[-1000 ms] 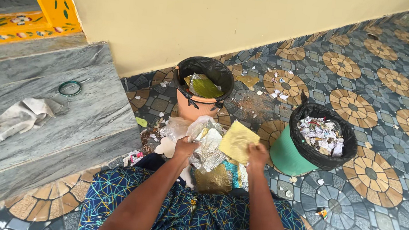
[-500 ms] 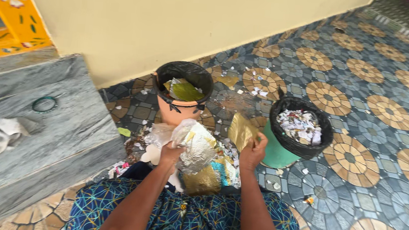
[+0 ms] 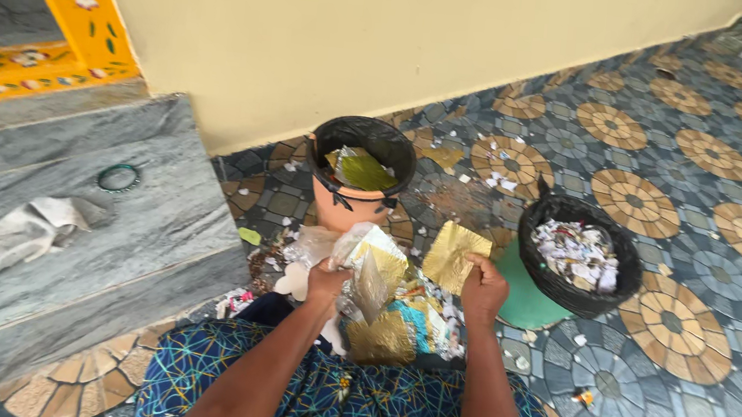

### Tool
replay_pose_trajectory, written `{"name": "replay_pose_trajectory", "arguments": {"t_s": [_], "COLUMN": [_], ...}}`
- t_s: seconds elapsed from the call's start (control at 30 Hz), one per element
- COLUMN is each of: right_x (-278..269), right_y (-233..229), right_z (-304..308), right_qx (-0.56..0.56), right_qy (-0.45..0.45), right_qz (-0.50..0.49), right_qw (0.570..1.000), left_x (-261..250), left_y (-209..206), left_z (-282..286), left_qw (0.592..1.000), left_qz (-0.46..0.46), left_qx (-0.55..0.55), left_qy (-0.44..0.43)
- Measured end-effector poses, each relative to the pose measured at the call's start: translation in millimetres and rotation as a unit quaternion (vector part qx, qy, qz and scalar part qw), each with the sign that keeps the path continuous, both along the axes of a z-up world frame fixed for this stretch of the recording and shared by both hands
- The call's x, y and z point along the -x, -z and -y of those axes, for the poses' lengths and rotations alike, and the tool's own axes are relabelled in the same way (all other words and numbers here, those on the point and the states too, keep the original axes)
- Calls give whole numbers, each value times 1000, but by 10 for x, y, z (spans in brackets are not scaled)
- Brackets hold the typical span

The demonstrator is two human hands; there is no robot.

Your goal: The person sits on the floor and separates pieces of shiny, metallic, and plastic waste by hand. They place selected pieces into a nearby bucket while discarding others into a second container.

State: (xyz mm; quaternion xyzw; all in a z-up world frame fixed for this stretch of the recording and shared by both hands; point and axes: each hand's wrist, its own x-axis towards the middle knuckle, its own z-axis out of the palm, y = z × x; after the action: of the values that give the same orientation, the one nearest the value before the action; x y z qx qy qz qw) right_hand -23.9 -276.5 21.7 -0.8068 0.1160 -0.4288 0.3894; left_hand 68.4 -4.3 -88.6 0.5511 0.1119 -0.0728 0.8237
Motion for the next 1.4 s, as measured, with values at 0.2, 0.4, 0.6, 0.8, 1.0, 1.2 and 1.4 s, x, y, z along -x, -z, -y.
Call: {"name": "replay_pose_trajectory", "arguments": {"t_s": [0.2,0.4,0.6,0.8,1.0,1.2,1.4], "right_x": [73,222,142,-92,24,31,57], "right_y": [76,-113,107,433,323,255,291], "right_z": [-411,-926,-1009,-307,92,137,-203], "right_qx": [64,103,21,-100,-150,-371,-117], "right_qy": [-61,-150,-128,-86,3,-300,-371], "right_qz": [-6,-184,-378,-136,-147,-230,-390], "right_qw": [996,966,917,982,978,848,835], "left_x": [39,102,47,-12,-19,-23,23], "left_y": [72,31,46,32,58,83,-56], "left_z": [16,27,50,-34,-28,-69,-48], "left_qw": [998,999,997,998,995,999,1000], "left_qz": [21,25,72,-14,15,-1,-5], "left_qx": [-52,-12,-2,51,95,25,-20], "left_qy": [-26,-23,-23,-25,-18,-21,-3]}}
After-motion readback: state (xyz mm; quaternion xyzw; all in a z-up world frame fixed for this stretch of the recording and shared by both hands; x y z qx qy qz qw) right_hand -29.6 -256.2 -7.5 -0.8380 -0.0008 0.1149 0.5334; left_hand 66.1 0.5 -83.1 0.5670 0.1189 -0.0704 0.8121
